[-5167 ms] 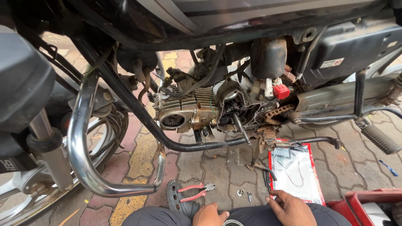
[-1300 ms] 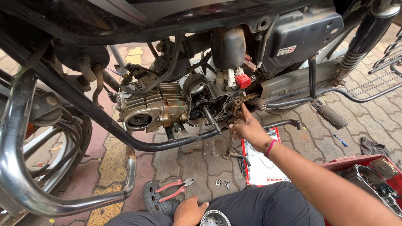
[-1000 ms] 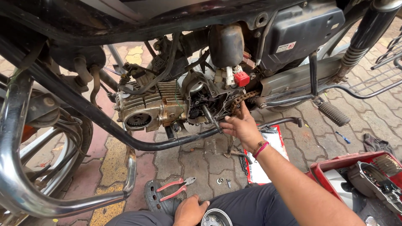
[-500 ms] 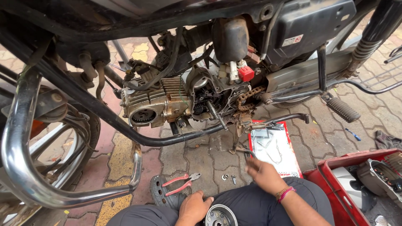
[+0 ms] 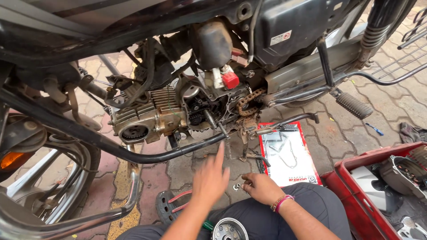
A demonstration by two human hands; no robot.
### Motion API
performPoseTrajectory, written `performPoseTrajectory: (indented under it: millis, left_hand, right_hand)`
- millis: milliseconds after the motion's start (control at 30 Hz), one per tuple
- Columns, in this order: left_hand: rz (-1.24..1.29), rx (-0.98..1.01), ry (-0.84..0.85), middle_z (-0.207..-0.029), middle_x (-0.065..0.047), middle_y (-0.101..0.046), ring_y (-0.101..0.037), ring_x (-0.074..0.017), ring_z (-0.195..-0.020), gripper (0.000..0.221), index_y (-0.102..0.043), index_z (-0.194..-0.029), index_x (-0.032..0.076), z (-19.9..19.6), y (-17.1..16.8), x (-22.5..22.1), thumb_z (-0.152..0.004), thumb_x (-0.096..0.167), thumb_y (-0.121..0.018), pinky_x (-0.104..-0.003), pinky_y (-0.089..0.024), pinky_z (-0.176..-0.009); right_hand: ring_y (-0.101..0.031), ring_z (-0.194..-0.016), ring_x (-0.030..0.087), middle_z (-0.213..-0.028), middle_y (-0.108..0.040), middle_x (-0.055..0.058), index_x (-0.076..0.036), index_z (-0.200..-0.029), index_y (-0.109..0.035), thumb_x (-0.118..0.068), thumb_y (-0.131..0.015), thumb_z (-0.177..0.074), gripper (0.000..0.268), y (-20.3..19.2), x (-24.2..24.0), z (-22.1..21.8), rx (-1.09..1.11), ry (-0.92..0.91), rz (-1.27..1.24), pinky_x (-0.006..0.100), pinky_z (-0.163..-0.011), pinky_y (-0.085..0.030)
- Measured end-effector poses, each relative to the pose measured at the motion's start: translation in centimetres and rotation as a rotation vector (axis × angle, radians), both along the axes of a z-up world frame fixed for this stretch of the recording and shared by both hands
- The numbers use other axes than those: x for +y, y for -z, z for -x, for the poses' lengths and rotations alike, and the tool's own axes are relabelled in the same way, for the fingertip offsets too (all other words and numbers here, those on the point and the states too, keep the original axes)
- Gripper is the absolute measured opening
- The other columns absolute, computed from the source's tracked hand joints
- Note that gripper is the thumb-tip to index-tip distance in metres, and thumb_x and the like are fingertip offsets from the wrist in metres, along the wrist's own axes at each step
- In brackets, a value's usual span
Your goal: The person sits on the ground beside a motorcycle with the engine side cover removed. They use a T-handle bar to loosen a component, remove the clutch assembly, fit the drive chain over the clutch drum, reinstall the clutch assembly into the engine, and wipe parts with a cloth.
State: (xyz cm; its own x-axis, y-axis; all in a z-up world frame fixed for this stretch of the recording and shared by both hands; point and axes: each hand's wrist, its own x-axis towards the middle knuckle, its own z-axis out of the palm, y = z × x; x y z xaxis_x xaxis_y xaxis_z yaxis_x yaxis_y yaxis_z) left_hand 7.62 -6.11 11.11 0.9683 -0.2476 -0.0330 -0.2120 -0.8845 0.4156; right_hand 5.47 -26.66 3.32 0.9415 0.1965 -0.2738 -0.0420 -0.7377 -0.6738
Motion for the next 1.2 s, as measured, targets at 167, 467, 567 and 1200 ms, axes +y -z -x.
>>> performPoseTrajectory:
  millis: [167, 467, 567, 1200]
  left_hand:
    - [-0.550, -0.061, 0.172, -0.101, -0.018, -0.068, -0.068, -0.0263, -0.080, 0.083, -0.007, -0.169, 0.018, -7.0, -3.2, -1.6, -0.101, 0.008, -0.052, -0.041, -0.060, -0.070]
    - [-0.624, -0.175, 0.087, -0.087, -0.010, -0.071, -0.071, -0.0234, -0.078, 0.069, -0.031, -0.161, 0.022, -7.8, -1.3, -0.8, -0.098, 0.018, -0.058, -0.046, -0.058, -0.076]
    - [-0.513, -0.263, 0.109, -0.091, -0.011, -0.071, -0.070, -0.0276, -0.083, 0.062, -0.043, -0.154, 0.014, -6.5, 0.1, 1.0, -0.095, 0.022, -0.060, -0.042, -0.058, -0.072]
    - [-0.166, 0.451, -0.339, -0.116, -0.015, -0.074, -0.069, -0.0318, -0.115, 0.045, -0.068, -0.129, 0.017, 2.6, 5.0, 15.5, -0.090, 0.039, -0.069, -0.042, -0.051, -0.103]
  right_hand:
    - [-0.077, -0.095, 0.027, -0.102, -0.079, 0.013, -0.004, -0.126, -0.067, -0.026, -0.070, -0.090, 0.042, -0.3, -0.1, -0.3, 0.038, 0.002, -0.010, 0.036, -0.087, -0.058]
    - [-0.075, -0.096, 0.028, -0.102, -0.078, 0.012, -0.005, -0.127, -0.066, -0.028, -0.069, -0.092, 0.042, -1.7, 0.3, -0.2, 0.048, -0.067, 0.033, 0.037, -0.088, -0.057]
    - [-0.076, -0.096, 0.027, -0.102, -0.078, 0.012, -0.006, -0.127, -0.066, -0.028, -0.069, -0.091, 0.042, -1.9, 0.3, -0.1, 0.056, -0.068, 0.037, 0.037, -0.088, -0.058]
    - [-0.075, -0.097, 0.029, -0.102, -0.079, 0.012, -0.005, -0.122, -0.068, -0.030, -0.071, -0.089, 0.041, -0.4, 0.5, 0.2, 0.039, -0.088, 0.022, 0.038, -0.086, -0.058]
